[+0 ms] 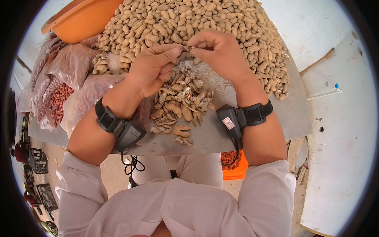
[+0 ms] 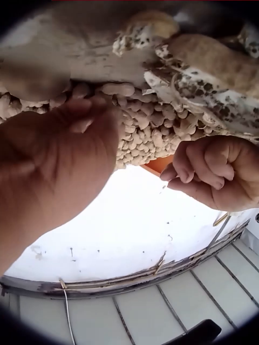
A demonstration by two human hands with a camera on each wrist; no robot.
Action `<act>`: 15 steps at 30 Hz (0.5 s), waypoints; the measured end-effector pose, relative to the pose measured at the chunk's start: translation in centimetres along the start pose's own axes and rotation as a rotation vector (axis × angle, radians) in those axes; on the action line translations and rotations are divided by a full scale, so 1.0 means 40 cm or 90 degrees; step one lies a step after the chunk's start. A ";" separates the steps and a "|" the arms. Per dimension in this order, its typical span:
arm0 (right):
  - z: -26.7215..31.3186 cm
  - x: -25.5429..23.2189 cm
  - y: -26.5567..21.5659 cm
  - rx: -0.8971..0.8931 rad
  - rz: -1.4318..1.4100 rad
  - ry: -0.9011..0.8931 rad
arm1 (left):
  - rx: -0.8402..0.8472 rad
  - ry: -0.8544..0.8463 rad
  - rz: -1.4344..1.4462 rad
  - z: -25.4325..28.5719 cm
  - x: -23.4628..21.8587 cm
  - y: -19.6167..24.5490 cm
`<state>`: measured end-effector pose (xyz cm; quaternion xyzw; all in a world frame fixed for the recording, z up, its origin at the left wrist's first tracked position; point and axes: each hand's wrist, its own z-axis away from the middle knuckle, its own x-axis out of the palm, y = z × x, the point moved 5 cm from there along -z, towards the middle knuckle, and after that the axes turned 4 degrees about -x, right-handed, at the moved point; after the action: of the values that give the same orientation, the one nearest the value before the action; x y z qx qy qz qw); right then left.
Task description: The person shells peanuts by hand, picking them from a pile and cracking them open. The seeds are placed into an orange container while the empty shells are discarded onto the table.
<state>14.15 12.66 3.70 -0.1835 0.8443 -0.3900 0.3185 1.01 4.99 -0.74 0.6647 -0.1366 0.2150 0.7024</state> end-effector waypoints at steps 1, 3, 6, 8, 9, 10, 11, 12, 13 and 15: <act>0.001 0.003 -0.007 -0.020 0.000 0.001 | 0.014 0.002 -0.024 0.003 0.004 0.002; 0.001 0.013 -0.014 -0.049 -0.013 -0.009 | 0.022 -0.005 -0.049 0.005 0.013 0.003; 0.001 0.027 -0.017 -0.087 -0.020 0.007 | 0.049 0.008 -0.098 0.009 0.015 0.007; 0.004 0.027 -0.018 -0.095 -0.014 0.014 | 0.068 0.009 -0.121 0.009 0.015 0.009; 0.004 0.027 -0.019 -0.092 -0.009 0.010 | 0.074 0.001 -0.125 0.008 0.013 0.009; 0.005 0.027 -0.019 -0.089 -0.004 0.006 | 0.081 -0.006 -0.129 0.008 0.011 0.010; 0.005 0.026 -0.018 -0.081 -0.013 0.005 | 0.078 -0.019 -0.119 0.007 0.010 0.010; 0.006 0.026 -0.017 -0.073 -0.022 0.003 | 0.075 -0.033 -0.108 0.006 0.009 0.010; 0.006 0.025 -0.016 -0.065 -0.030 0.002 | 0.073 -0.046 -0.098 0.006 0.009 0.010; 0.007 0.025 -0.012 -0.054 -0.062 -0.006 | 0.077 -0.050 -0.080 0.008 0.011 0.010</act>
<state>13.66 11.65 3.54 -0.2399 0.8485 -0.3680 0.2952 1.23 4.72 -0.14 0.7213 -0.1086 0.1521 0.6670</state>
